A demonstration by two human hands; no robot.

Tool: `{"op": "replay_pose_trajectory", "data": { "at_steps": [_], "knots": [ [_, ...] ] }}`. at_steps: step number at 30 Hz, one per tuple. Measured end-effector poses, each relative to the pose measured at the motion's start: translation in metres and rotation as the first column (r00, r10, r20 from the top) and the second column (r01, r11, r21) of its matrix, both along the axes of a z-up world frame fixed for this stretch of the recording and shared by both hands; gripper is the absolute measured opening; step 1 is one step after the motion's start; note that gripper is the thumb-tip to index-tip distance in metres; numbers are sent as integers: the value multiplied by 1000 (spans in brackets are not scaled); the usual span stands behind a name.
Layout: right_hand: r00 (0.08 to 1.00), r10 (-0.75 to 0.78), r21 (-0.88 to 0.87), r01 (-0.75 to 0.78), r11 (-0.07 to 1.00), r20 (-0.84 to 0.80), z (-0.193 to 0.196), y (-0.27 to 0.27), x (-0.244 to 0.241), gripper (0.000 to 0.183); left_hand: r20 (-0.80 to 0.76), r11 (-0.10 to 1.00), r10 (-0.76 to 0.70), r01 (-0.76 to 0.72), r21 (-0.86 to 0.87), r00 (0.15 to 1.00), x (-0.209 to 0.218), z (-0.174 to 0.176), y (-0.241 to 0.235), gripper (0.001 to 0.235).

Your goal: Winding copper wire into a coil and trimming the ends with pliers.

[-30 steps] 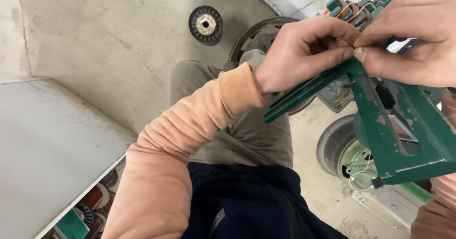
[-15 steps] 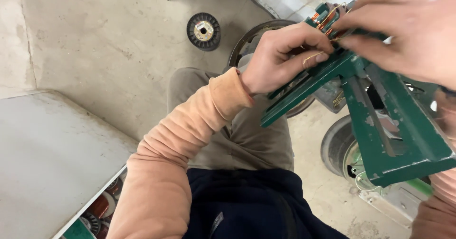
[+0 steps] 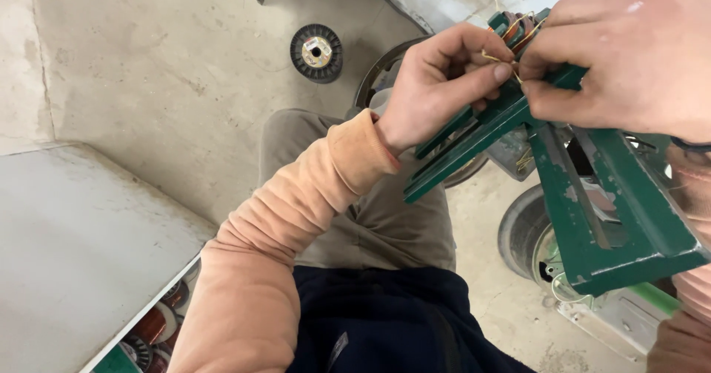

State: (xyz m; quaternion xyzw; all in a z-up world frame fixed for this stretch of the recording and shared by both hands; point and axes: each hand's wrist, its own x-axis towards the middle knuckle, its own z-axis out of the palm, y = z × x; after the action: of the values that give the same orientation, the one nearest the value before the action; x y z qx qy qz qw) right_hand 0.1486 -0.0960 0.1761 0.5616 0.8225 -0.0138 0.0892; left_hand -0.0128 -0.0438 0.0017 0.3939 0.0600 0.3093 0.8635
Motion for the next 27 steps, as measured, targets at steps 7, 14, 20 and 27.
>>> {"op": "replay_pose_trajectory", "data": {
  "at_steps": [7,14,20,27],
  "knots": [
    [1000,-23,37,23,999,-2,-2,-4,2,17,-76,932,167,-133,336,983,-8,3,10,9],
    [997,-23,123,31,992,-68,9,-2,-6,29,457,-199,341,-412,889,822,-17,21,49,31],
    [998,-34,118,27,993,51,3,-2,-9,26,598,-435,284,-455,777,749,-12,16,54,28],
    [992,-85,124,95,988,-88,10,-3,-7,14,583,-388,315,-459,799,749,-13,13,51,24]
  ]
}}
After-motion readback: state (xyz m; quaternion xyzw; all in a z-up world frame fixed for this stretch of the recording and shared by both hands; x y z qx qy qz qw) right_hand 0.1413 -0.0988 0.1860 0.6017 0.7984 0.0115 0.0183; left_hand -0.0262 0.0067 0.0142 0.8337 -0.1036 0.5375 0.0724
